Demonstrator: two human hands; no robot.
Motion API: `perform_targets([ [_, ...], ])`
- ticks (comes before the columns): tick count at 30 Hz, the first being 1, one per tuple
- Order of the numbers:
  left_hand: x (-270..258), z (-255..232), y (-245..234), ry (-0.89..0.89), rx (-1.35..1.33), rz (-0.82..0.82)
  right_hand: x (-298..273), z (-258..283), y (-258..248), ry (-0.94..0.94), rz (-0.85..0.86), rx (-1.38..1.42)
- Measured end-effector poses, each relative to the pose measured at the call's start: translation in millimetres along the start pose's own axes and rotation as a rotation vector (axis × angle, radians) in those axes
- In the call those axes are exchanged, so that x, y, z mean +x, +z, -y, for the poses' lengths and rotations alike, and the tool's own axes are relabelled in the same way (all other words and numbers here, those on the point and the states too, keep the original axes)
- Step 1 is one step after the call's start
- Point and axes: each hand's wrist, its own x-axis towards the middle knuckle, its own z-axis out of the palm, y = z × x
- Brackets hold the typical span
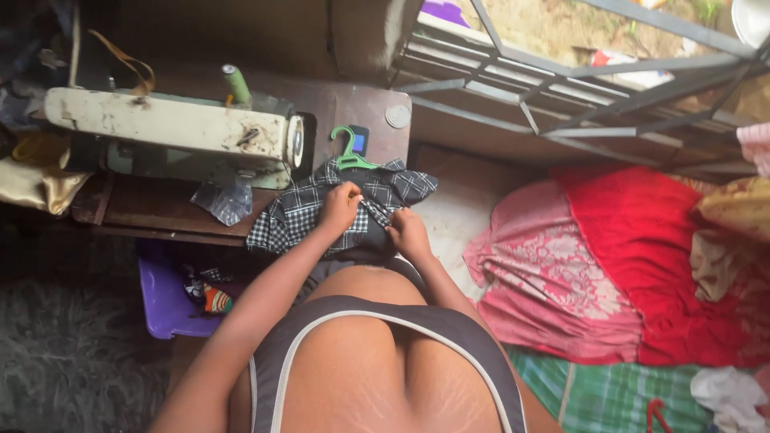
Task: Hanging a checkered shirt on a green plastic hanger.
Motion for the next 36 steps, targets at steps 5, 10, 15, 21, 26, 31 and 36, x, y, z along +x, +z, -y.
perform_targets([
  [5,5.5,-6.8,0.9,-0.141,0.053,-0.027,-1.4,21.2,-5.8,0.030,-0.100,0.086],
  [10,5.8,2.5,4.5,-0.142,0.025,-0.027,-6.6,45.1,6.0,-0.091,-0.125,-0.122],
  [15,2.6,-0.1,7.3,-0.136,0.071,-0.033,-17.2,25.2,43.7,0.106,-0.114,-0.014],
  [21,-29.0,-33.5,-16.9,0.059,0.046,-0.135,-26.7,7.8,69.5,0.326,-0.120,0.308],
  [26,-67.7,-31.4,-27.4,-0.002,0.208,0.147,-23.3,7.7,69.5,0.482,-0.073,0.501],
  [31,-74.2,-28.0,-22.9,0.074,0.349,0.195,-16.1,15.3,64.1,0.312,-0.090,0.337],
  [36,-72.3,-27.8,-21.6,0.236,0.401,0.149,-4.9,26.3,57.3,0.451,-0.044,0.400],
])
